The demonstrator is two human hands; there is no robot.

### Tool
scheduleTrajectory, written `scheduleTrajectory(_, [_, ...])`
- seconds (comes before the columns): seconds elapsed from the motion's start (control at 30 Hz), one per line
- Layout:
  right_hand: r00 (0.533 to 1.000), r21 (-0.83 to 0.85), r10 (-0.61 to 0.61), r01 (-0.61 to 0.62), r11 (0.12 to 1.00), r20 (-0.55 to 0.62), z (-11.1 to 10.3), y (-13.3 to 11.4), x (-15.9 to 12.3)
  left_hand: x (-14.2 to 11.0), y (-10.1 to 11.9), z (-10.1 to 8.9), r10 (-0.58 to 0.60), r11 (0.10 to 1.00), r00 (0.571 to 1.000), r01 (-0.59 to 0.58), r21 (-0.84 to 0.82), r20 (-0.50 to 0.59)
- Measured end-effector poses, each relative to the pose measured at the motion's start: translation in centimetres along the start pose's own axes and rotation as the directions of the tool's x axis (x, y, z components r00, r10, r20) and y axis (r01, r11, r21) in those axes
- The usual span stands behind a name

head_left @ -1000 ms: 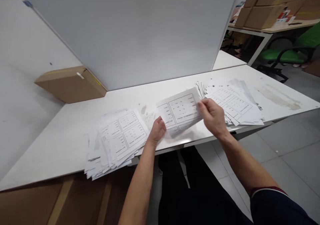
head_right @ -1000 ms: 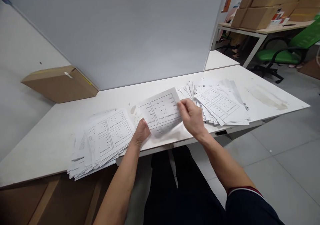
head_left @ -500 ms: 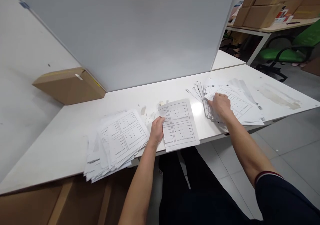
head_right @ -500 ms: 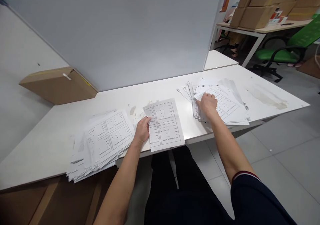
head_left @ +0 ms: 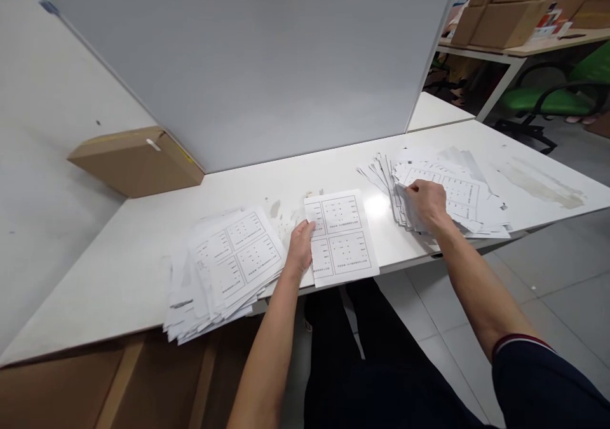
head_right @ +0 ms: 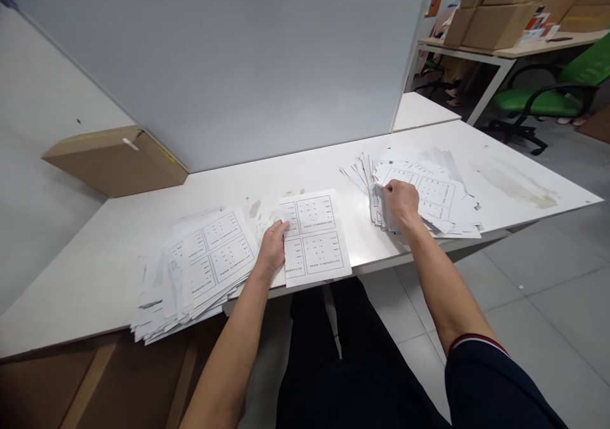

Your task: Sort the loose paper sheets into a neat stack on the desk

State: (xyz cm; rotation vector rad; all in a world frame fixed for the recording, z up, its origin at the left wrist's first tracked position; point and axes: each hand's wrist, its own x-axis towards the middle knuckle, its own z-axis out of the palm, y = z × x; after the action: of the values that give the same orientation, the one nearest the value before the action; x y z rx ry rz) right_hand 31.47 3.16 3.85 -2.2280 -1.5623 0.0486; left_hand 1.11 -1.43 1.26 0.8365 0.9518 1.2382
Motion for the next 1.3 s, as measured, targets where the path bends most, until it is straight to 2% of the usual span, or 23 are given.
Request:
scheduleTrajectory(0.07, [0.999, 0.007, -0.039, 0.038, 0.999, 0.028, -0.6, -0.2, -0.4, -0.1, 0.0, 0.0, -0.010, 1.000, 1.000, 0.010, -0.001, 0.005])
scheduleTrajectory(0.1, [0.996, -0.014, -0.090, 0.090, 0.996, 0.006, -1.1, -0.4, -0.7, -0.1, 0.0, 0.0, -0.014, 1.000, 1.000, 0.014, 0.001, 0.003])
scheduleTrajectory(0.17, [0.964, -0.082, -0.240, 0.232, 0.969, -0.111, -2.8, -1.2, -1.9, 0.0, -0.2, -0.1, -0.015, 1.000, 1.000, 0.015, 0.005, -0.005])
scheduleTrajectory(0.23, [0.881, -0.135, -0.385, 0.361, 0.923, -0.276, -5.4, -2.2, -3.7, 0.1, -0.3, -0.2, -0.012, 1.000, 1.000, 0.012, 0.006, -0.004])
scheduleTrajectory(0.3, [0.767, -0.125, -0.454, 0.450, 0.884, -0.454, -8.5, -3.3, -5.5, 0.2, -0.5, -0.2, -0.006, 1.000, 1.000, 0.006, 0.000, 0.006])
scheduleTrajectory(0.37, [0.656, -0.008, -0.395, 0.510, 0.860, -0.643, -11.1, -4.3, -6.8, 0.3, -0.6, -0.3, -0.001, 1.000, 1.000, 0.001, -0.006, 0.009])
scheduleTrajectory(0.4, [0.625, 0.094, -0.320, 0.536, 0.839, -0.713, -12.0, -4.8, -7.1, 0.3, -0.6, -0.3, -0.001, 1.000, 1.000, 0.001, -0.006, 0.008])
scheduleTrajectory(0.43, [0.628, 0.214, -0.238, 0.557, 0.803, -0.741, -12.4, -5.3, -7.2, 0.4, -0.7, -0.3, 0.001, 1.000, 1.000, -0.001, -0.006, 0.005])
scheduleTrajectory(0.47, [0.670, 0.341, -0.172, 0.561, 0.755, -0.722, -12.2, -5.7, -7.1, 0.4, -0.7, -0.4, 0.002, 1.000, 1.000, -0.002, -0.004, 0.005])
scheduleTrajectory(0.53, [0.817, 0.540, -0.144, 0.490, 0.684, -0.558, -10.3, -6.6, -6.4, 0.3, -0.8, -0.4, 0.007, 1.000, 1.000, -0.007, 0.002, 0.008])
scheduleTrajectory(0.6, [0.924, 0.593, -0.209, 0.367, 0.716, -0.319, -6.8, -7.5, -5.8, 0.3, -0.8, -0.4, 0.017, 1.000, 1.000, -0.017, 0.013, -0.006])
scheduleTrajectory(0.63, [0.944, 0.557, -0.239, 0.327, 0.764, -0.227, -4.8, -7.8, -5.6, 0.3, -0.8, -0.4, 0.022, 1.000, 0.999, -0.021, 0.019, -0.024])
scheduleTrajectory(0.7, [0.953, 0.448, -0.287, 0.300, 0.842, -0.098, -0.9, -8.5, -5.7, 0.2, -0.7, -0.4, 0.023, 1.000, 0.998, -0.022, 0.019, -0.054])
scheduleTrajectory(0.8, [0.956, 0.324, -0.292, 0.283, 0.903, -0.021, 2.9, -9.3, -6.3, 0.1, -0.5, -0.2, 0.012, 1.000, 0.999, -0.013, -0.006, -0.048])
scheduleTrajectory(0.9, [0.966, 0.306, -0.260, 0.248, 0.919, -0.001, 4.0, -10.1, -6.9, 0.1, -0.5, -0.3, 0.024, 1.000, 0.999, -0.024, 0.004, -0.029])
scheduleTrajectory(1.03, [0.978, 0.392, -0.208, 0.191, 0.900, 0.002, 3.6, -10.4, -7.3, 0.4, -1.0, -0.6, 0.056, 0.997, 0.998, -0.053, 0.058, -0.036])
scheduleTrajectory(1.1, [0.988, 0.513, -0.155, 0.134, 0.848, -0.003, 3.3, -10.0, -7.5, 0.5, -1.3, -0.8, 0.107, 0.991, 0.992, -0.101, 0.090, -0.061])
scheduleTrajectory(1.17, [0.985, 0.675, -0.133, 0.023, 0.738, 0.112, 2.9, -9.3, -7.9, 0.6, -1.4, -0.9, 0.178, 0.979, 0.981, -0.169, 0.110, -0.079])
scheduleTrajectory(1.23, [0.922, 0.801, -0.225, -0.130, 0.585, 0.314, 2.4, -8.7, -8.3, 0.5, -1.1, -0.9, 0.258, 0.959, 0.962, -0.245, 0.141, -0.091])
scheduleTrajectory(1.3, [0.855, 0.869, -0.345, -0.213, 0.447, 0.387, 1.7, -8.6, -8.7, 0.2, -0.3, -0.7, 0.356, 0.919, 0.928, -0.327, 0.218, -0.110])
